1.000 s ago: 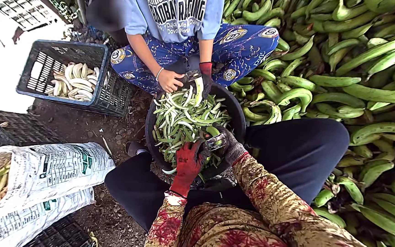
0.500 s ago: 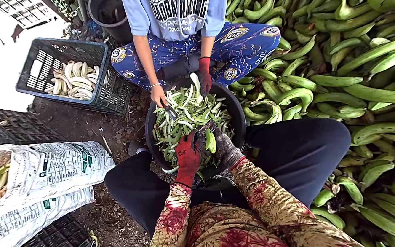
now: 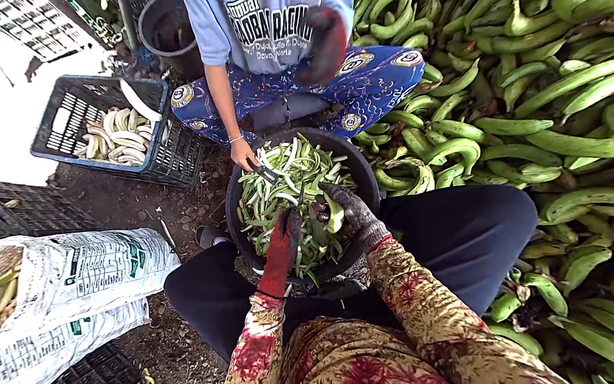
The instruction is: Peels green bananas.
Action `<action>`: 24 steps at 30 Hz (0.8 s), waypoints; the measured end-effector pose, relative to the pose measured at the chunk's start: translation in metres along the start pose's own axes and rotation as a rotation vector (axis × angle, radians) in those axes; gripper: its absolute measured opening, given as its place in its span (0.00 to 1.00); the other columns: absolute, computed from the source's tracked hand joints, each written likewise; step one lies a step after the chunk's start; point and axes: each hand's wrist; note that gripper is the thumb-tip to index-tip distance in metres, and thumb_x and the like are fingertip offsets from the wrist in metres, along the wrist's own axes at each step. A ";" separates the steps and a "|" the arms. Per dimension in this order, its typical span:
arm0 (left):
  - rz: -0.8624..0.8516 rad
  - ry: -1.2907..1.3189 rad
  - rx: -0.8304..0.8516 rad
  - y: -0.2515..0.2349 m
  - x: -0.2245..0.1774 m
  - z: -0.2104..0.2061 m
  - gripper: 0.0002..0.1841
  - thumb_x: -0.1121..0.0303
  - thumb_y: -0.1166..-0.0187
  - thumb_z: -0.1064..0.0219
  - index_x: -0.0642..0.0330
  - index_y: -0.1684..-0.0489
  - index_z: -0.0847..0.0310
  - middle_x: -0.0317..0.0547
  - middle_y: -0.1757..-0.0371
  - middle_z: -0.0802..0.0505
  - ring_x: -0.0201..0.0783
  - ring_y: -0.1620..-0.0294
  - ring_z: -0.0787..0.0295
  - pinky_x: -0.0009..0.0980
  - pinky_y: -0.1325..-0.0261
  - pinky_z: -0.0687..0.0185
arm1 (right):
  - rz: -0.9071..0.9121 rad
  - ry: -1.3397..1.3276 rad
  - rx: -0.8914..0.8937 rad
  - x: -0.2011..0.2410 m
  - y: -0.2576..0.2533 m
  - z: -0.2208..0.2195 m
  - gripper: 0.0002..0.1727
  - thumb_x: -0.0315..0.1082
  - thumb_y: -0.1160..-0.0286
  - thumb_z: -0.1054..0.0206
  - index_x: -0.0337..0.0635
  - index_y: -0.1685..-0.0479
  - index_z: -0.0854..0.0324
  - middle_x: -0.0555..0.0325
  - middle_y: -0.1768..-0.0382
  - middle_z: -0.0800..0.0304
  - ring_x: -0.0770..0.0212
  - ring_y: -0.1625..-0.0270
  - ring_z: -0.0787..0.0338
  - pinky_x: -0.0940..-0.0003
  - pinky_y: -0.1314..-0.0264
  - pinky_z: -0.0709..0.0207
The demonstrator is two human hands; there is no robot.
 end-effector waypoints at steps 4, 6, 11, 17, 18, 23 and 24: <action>0.160 0.294 0.197 0.038 -0.003 -0.014 0.21 0.63 0.10 0.44 0.65 0.25 0.31 0.45 0.66 0.11 0.35 0.74 0.14 0.30 0.72 0.14 | 0.037 -0.117 -0.110 0.009 -0.002 -0.006 0.22 0.53 0.10 0.52 0.50 0.37 0.21 0.60 0.72 0.17 0.66 0.77 0.17 0.69 0.75 0.19; 0.190 0.303 0.222 0.055 -0.004 -0.023 0.20 0.61 0.10 0.42 0.66 0.29 0.27 0.47 0.68 0.11 0.37 0.75 0.13 0.31 0.73 0.13 | 0.038 -0.078 -0.200 0.012 0.000 -0.011 0.28 0.63 0.11 0.55 0.53 0.43 0.19 0.67 0.79 0.23 0.71 0.82 0.23 0.74 0.79 0.22; 0.150 0.269 0.223 0.067 0.002 -0.037 0.18 0.60 0.12 0.41 0.64 0.33 0.24 0.45 0.66 0.12 0.36 0.73 0.13 0.29 0.72 0.14 | 0.070 -0.026 -0.193 0.013 0.004 -0.011 0.32 0.68 0.13 0.58 0.55 0.51 0.18 0.68 0.81 0.24 0.71 0.82 0.22 0.73 0.78 0.21; 0.134 0.233 0.232 0.069 0.004 -0.038 0.18 0.60 0.11 0.42 0.64 0.35 0.23 0.45 0.67 0.11 0.37 0.73 0.13 0.31 0.72 0.13 | 0.078 -0.056 -0.161 0.014 0.002 -0.008 0.31 0.67 0.13 0.56 0.52 0.55 0.18 0.68 0.83 0.23 0.73 0.85 0.23 0.76 0.82 0.23; 0.147 0.236 0.233 0.068 0.005 -0.038 0.17 0.60 0.11 0.42 0.64 0.35 0.24 0.45 0.67 0.11 0.37 0.74 0.13 0.31 0.72 0.12 | 0.074 -0.058 -0.149 0.014 0.002 -0.007 0.31 0.67 0.13 0.56 0.52 0.55 0.18 0.68 0.83 0.24 0.73 0.85 0.23 0.77 0.82 0.23; 0.166 0.149 0.170 0.066 0.017 -0.046 0.17 0.62 0.10 0.42 0.64 0.33 0.24 0.45 0.66 0.11 0.37 0.73 0.12 0.32 0.71 0.12 | 0.032 -0.066 -0.155 0.006 0.002 -0.011 0.31 0.68 0.15 0.54 0.54 0.54 0.17 0.69 0.82 0.24 0.73 0.84 0.24 0.76 0.81 0.23; 0.159 0.128 0.149 0.064 0.021 -0.048 0.18 0.61 0.11 0.42 0.63 0.33 0.24 0.44 0.66 0.11 0.36 0.73 0.12 0.32 0.70 0.12 | 0.030 -0.083 -0.147 0.003 0.001 -0.012 0.30 0.68 0.14 0.55 0.54 0.54 0.18 0.69 0.82 0.24 0.73 0.84 0.23 0.77 0.81 0.23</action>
Point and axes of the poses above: each hand's wrist, its own y-axis away from the middle knuckle, its own z-axis out of the back of the hand, x = y × z
